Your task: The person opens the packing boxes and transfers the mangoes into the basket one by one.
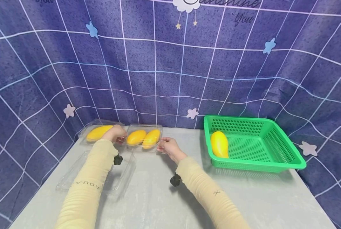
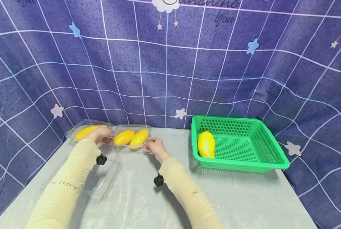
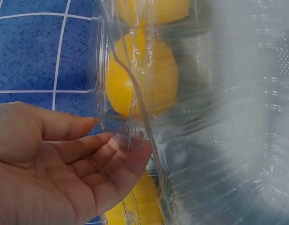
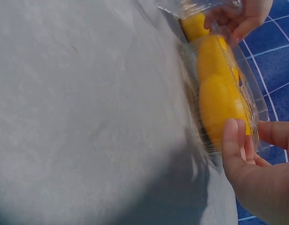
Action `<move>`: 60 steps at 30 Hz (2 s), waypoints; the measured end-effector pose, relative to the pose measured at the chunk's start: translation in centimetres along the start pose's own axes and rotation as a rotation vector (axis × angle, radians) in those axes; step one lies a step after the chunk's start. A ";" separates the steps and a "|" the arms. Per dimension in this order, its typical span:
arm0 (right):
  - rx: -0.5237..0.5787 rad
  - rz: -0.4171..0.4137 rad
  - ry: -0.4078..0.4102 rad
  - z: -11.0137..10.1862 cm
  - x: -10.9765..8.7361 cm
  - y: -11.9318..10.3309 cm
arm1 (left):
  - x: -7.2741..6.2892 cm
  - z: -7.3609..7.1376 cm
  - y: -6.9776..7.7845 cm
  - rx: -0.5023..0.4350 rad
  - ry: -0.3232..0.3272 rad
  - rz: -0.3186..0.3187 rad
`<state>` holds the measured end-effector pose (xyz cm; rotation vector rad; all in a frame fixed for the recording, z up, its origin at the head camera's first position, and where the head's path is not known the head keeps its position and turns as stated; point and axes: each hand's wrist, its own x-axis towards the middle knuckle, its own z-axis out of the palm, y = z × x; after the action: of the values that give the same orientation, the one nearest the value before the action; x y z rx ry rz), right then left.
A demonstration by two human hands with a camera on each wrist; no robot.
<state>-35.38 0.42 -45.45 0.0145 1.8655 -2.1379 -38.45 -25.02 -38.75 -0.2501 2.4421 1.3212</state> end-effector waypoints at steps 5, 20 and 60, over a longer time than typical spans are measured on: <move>0.022 0.003 0.004 -0.1 -0.1 -0.4 | -0.4 -0.2 0.1 -0.027 -0.015 -0.015; 0.075 -0.037 0.018 -1.1 -0.8 -2.3 | -0.4 -0.5 0.3 -0.187 -0.110 0.036; 0.098 0.015 -0.029 -4.8 -4.4 -8.9 | -3.8 0.1 4.1 -0.264 -0.133 0.178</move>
<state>-34.14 7.02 -36.64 0.0194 1.7373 -2.2058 -36.23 -22.68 -34.14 -0.0082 2.2196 1.6819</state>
